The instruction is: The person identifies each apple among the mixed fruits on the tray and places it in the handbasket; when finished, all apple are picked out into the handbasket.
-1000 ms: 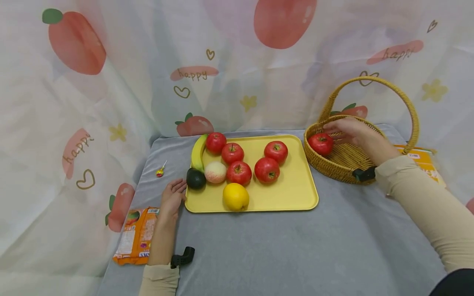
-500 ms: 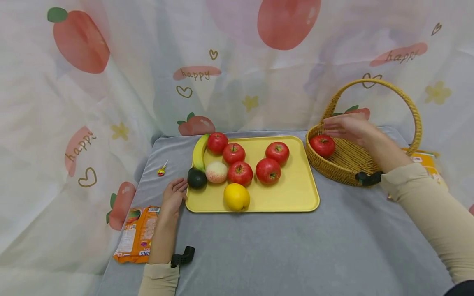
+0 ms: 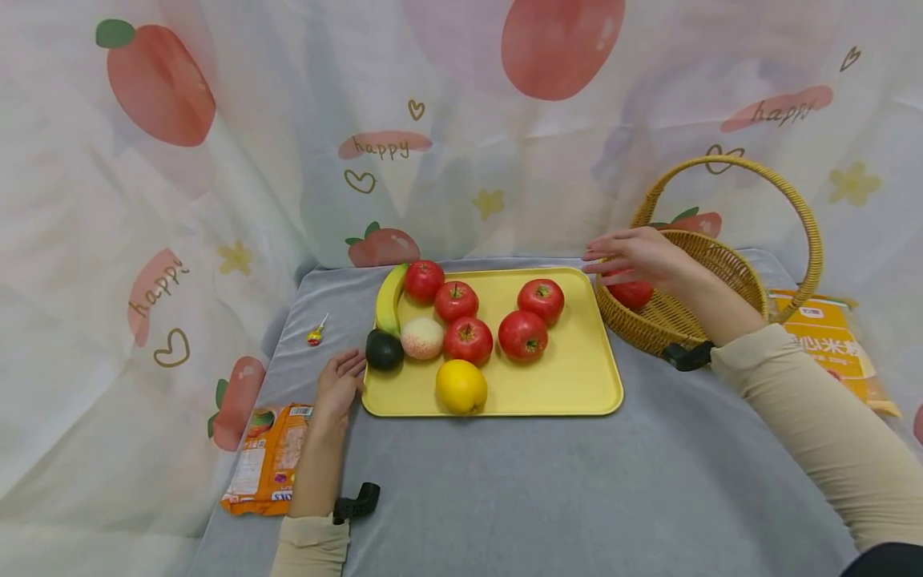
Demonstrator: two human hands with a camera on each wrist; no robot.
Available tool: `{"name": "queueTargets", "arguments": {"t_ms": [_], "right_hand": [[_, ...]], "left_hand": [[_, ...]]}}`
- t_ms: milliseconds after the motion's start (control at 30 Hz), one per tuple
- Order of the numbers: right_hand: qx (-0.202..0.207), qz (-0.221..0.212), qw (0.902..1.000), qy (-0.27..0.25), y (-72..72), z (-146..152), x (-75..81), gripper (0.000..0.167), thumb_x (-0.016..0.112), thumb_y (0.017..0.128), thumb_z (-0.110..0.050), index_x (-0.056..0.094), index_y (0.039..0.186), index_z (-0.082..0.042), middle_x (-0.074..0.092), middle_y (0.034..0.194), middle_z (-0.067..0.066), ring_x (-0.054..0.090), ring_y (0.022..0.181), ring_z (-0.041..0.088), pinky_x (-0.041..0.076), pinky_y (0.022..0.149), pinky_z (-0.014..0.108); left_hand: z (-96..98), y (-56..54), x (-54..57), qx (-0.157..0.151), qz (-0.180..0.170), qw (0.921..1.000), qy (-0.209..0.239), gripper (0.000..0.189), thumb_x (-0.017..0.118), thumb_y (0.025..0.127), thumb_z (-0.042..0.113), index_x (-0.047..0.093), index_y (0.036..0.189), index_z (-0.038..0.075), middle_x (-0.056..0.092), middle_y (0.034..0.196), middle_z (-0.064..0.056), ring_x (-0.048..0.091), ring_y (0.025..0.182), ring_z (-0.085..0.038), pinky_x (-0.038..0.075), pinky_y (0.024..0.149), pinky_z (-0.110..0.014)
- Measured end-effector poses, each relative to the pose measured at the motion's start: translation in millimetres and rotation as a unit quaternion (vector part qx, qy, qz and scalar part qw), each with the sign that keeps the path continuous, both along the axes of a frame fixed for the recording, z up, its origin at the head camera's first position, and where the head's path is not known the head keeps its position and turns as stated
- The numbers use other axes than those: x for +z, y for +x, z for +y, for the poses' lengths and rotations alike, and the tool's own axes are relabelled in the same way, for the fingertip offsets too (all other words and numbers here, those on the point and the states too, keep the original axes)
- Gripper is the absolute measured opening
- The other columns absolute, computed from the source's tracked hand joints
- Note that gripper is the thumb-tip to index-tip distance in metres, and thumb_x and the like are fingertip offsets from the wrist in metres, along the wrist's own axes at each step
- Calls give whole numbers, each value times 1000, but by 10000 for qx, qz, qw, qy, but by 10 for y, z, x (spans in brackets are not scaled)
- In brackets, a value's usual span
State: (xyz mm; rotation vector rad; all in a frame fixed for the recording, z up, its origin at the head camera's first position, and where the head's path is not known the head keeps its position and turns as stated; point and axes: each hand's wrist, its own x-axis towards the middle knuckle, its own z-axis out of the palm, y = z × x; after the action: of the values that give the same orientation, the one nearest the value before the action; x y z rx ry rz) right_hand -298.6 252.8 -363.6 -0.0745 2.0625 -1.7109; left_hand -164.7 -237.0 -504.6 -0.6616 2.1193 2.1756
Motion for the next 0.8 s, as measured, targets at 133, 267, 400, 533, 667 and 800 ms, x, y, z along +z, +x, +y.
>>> {"name": "queueTargets", "arguments": {"t_ms": [133,267,400,533,667,800], "right_hand": [[227,-78,9997,26,-8,-166,-50,55,56,108,-26,44,150,8,67,129,10,65,127,32,53,98,51],[409,-116,9988,227,-30,-289,-110,52,53,110,-25,46,150,8,58,142,21,63,128,34,55,96,50],[513,-195,9978,360,-50,-381,-170,52,50,111,-24,44,152,7,45,154,29,53,137,42,53,99,53],[583,-252,9972,405,-76,-432,-217,54,49,111,-23,40,154,8,37,159,30,41,145,49,51,101,55],[582,-292,9967,476,-110,-462,-255,54,49,111,-23,40,154,7,35,160,30,39,146,48,48,103,58],[491,-354,9969,499,-132,-486,-299,55,51,110,-24,40,154,7,33,161,30,38,147,46,46,104,60]], "left_hand": [[-8,-8,-11,-11,17,10000,2,78,42,78,-27,36,154,-6,46,155,-25,44,147,-34,38,109,-42],[-8,-6,-12,-25,28,10000,-16,78,43,78,-27,36,154,-6,46,155,-24,44,147,-33,39,107,-40],[-3,8,-13,-28,36,10000,-26,78,43,79,-27,36,153,-6,46,154,-24,44,146,-33,39,107,-41],[1,17,-6,-30,46,10000,-9,77,42,78,-26,36,153,-7,46,154,-25,44,146,-34,38,108,-42],[-1,11,-7,-16,46,10000,-33,77,42,78,-26,37,153,-7,47,154,-25,45,146,-33,42,101,-33],[-7,1,-22,16,82,9999,-65,77,43,78,-26,38,152,-6,49,153,-23,47,144,-32,45,86,-20]]}}
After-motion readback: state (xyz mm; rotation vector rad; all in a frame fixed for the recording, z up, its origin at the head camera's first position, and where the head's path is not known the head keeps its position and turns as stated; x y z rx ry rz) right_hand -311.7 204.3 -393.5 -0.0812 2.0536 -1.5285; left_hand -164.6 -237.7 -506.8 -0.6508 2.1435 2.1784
